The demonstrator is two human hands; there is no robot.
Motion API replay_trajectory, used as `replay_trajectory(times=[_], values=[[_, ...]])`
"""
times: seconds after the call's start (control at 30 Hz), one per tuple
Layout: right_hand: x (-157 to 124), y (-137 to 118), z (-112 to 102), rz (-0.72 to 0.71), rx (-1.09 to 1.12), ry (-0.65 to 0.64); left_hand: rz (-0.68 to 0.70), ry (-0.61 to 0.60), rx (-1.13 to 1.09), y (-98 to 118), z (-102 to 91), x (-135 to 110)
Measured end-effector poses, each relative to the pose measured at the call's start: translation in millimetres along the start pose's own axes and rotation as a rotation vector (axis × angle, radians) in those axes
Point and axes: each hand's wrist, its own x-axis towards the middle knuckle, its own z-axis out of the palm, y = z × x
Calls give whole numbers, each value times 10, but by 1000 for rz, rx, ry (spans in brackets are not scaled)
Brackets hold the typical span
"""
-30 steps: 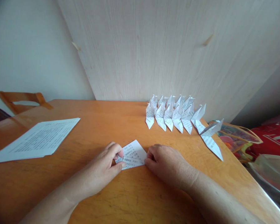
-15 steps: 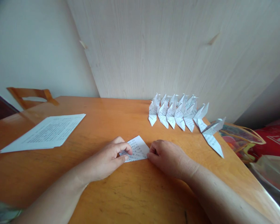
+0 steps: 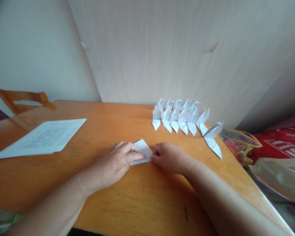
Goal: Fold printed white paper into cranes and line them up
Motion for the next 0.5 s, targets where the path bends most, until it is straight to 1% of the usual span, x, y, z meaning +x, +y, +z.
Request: replay_trajectory(times=[0.17,0.5], values=[[-6,5,-7,-7,5,4,31,-32,54,22,14,-11],[4,23,-8,-12,17,10,69,-33,70,61,36,14]])
